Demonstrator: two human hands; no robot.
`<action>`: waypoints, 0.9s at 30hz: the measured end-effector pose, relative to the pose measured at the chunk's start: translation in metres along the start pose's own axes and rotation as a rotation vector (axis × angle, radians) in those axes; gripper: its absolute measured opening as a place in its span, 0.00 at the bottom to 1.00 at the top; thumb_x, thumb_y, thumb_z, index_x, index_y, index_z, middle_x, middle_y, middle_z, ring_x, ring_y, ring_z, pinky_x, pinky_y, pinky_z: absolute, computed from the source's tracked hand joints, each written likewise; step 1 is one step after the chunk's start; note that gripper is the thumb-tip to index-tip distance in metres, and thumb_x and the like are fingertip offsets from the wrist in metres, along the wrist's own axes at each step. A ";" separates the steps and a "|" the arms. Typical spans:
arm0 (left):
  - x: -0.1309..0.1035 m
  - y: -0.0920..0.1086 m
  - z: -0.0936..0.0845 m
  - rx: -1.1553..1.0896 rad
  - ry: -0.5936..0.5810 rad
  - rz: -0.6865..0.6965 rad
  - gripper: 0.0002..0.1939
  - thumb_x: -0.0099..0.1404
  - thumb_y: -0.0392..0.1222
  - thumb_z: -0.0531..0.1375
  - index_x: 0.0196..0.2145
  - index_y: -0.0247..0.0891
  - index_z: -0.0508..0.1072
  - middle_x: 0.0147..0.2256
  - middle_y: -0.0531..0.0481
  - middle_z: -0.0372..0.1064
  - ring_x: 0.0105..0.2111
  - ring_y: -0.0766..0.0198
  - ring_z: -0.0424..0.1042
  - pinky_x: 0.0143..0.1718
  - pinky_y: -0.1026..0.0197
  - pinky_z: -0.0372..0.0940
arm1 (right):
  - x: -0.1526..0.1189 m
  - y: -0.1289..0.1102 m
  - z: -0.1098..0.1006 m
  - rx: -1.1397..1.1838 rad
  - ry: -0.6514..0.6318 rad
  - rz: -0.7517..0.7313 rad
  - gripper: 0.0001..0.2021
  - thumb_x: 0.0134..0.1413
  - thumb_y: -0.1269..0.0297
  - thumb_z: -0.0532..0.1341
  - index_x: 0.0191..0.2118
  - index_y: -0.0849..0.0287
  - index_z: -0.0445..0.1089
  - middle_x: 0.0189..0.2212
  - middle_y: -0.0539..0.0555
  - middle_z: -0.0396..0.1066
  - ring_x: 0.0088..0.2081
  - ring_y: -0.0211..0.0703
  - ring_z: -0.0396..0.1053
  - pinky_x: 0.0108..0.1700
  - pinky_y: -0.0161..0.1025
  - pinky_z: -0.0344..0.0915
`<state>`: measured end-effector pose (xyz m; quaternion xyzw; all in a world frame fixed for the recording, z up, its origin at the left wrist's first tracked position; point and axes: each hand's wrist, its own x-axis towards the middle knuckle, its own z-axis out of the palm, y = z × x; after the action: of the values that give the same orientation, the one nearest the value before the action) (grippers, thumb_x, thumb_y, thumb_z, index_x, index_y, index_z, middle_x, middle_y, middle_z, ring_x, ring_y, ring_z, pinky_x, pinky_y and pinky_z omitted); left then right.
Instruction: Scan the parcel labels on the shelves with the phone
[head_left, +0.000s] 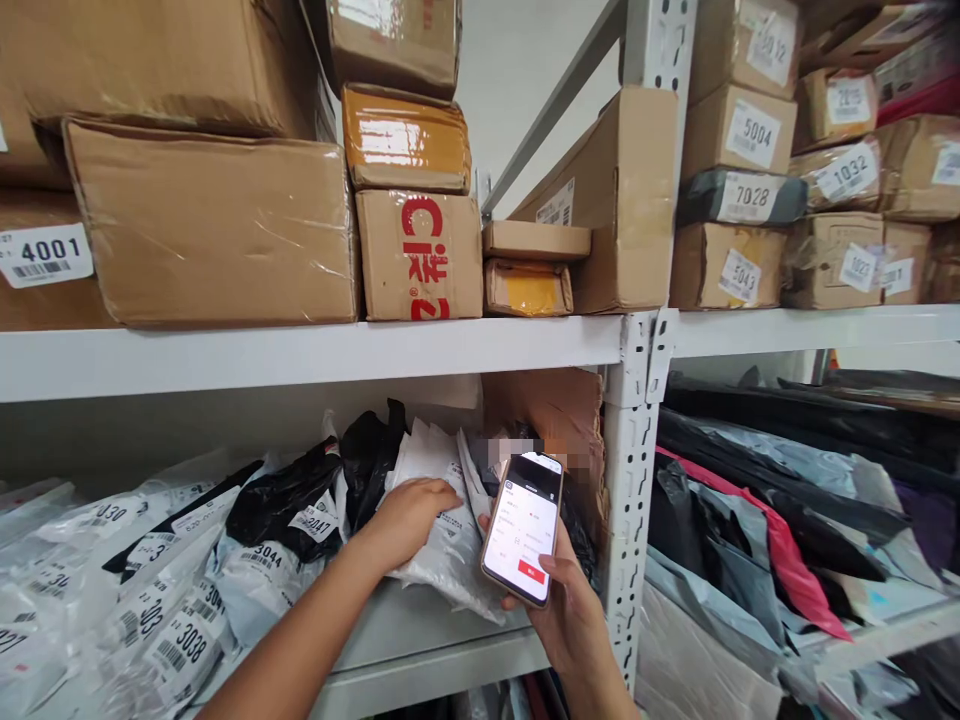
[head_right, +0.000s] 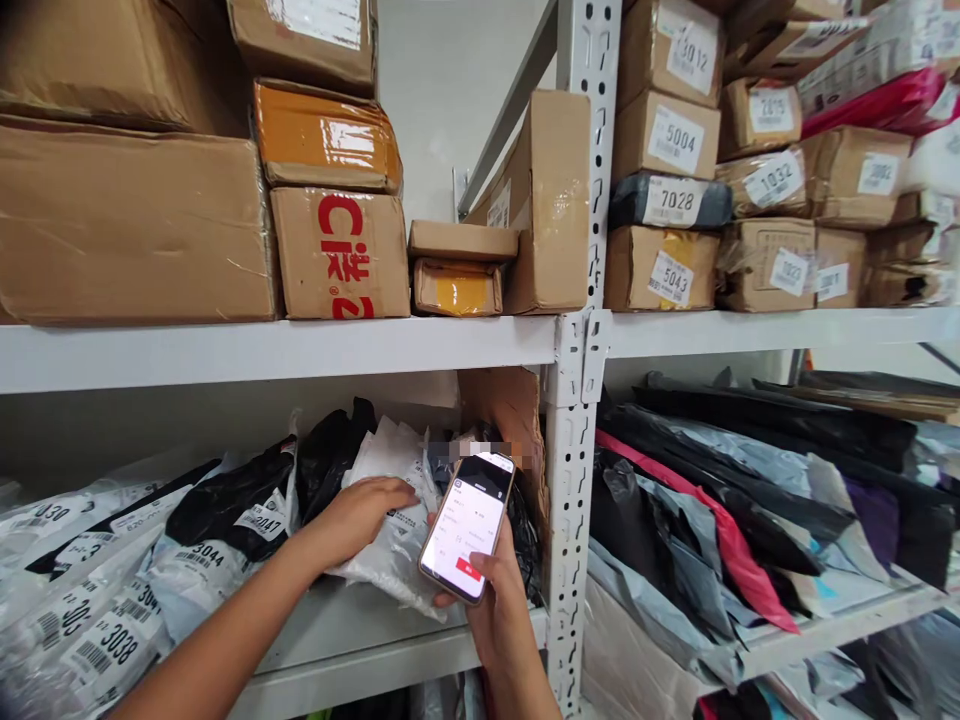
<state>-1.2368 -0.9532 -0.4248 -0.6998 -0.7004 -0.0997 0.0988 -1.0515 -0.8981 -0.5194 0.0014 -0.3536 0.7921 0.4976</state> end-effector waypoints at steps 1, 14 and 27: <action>0.004 0.000 -0.007 -0.022 -0.118 0.028 0.32 0.56 0.21 0.48 0.51 0.47 0.75 0.56 0.52 0.69 0.57 0.62 0.66 0.61 0.59 0.57 | 0.000 0.001 0.001 0.008 0.007 -0.009 0.47 0.44 0.65 0.67 0.70 0.53 0.45 0.53 0.61 0.76 0.55 0.66 0.71 0.21 0.38 0.73; 0.033 0.022 0.008 0.100 0.107 -0.604 0.24 0.67 0.42 0.56 0.58 0.30 0.63 0.43 0.36 0.75 0.44 0.49 0.76 0.43 0.55 0.67 | -0.003 0.008 0.004 0.026 0.024 -0.014 0.51 0.44 0.66 0.67 0.71 0.54 0.40 0.54 0.63 0.75 0.53 0.66 0.73 0.21 0.39 0.73; 0.011 0.008 0.016 0.157 0.314 -0.445 0.22 0.69 0.32 0.47 0.54 0.39 0.73 0.55 0.40 0.66 0.55 0.51 0.65 0.54 0.53 0.62 | -0.016 0.012 0.006 0.035 0.085 0.017 0.52 0.39 0.63 0.71 0.70 0.50 0.46 0.54 0.63 0.74 0.49 0.68 0.74 0.19 0.39 0.71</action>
<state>-1.2289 -0.9377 -0.4375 -0.4949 -0.8186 -0.1716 0.2358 -1.0547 -0.9170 -0.5276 -0.0266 -0.3185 0.8016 0.5052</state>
